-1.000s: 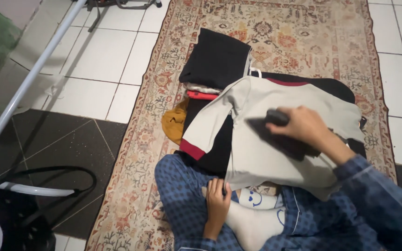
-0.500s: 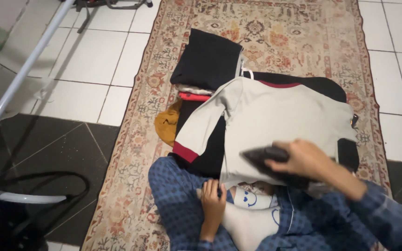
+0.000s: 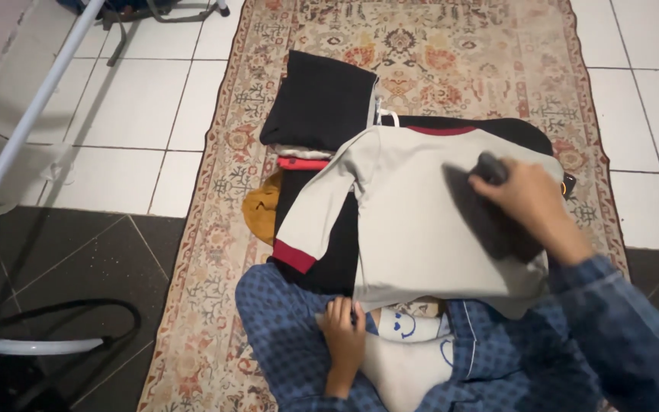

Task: Ironing a long-sleeved shirt on a rug on the floor

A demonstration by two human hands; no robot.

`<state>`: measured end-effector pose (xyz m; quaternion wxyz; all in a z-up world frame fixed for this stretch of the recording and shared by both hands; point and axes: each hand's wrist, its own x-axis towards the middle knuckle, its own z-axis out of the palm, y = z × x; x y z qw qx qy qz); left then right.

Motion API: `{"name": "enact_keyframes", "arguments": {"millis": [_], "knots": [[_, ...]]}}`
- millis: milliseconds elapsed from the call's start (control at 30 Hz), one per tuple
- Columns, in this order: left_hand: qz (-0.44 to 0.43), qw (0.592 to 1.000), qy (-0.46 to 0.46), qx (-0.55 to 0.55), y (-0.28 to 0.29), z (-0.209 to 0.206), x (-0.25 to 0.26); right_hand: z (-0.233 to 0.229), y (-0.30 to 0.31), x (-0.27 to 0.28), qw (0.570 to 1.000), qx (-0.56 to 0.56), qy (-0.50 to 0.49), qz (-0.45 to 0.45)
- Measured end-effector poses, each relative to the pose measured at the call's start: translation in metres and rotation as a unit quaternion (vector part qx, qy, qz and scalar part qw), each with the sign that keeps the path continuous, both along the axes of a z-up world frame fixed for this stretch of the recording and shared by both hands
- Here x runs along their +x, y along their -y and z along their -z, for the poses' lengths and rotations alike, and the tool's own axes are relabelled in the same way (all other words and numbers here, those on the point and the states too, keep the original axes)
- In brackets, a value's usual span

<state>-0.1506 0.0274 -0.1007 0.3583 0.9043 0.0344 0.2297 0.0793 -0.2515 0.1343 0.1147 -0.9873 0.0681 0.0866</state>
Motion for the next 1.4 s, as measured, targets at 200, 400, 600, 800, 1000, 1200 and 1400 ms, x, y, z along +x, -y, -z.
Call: {"name": "enact_keyframes", "arguments": {"millis": [200, 400, 600, 800, 1000, 1200, 1400], "knots": [[0.009, 1.000, -0.013, -0.008, -0.001, -0.005, 0.000, 0.021, 0.021, 0.026, 0.997, 0.008, 0.074, 0.005], [0.005, 1.000, -0.024, 0.000, -0.001, 0.001, 0.000, -0.001, -0.012, -0.048, 0.998, 0.055, -0.033, -0.028], [-0.010, 0.999, -0.034, 0.024, -0.001, 0.015, -0.001, 0.012, -0.015, -0.094, 0.988, -0.038, -0.077, -0.131], [-0.007, 0.999, -0.031, 0.022, -0.001, 0.010, -0.001, 0.002, -0.001, -0.050, 0.998, -0.053, -0.037, -0.026], [-0.002, 1.000, -0.019, 0.008, 0.000, -0.006, 0.000, 0.025, 0.042, 0.024, 0.995, -0.035, 0.082, 0.052], [0.014, 1.000, 0.010, 0.008, -0.001, 0.000, 0.000, 0.027, 0.046, 0.036, 0.995, 0.017, 0.098, 0.019], [0.018, 0.999, 0.017, 0.020, -0.001, 0.007, 0.003, -0.006, -0.021, -0.045, 0.995, 0.044, -0.044, -0.072]]}}
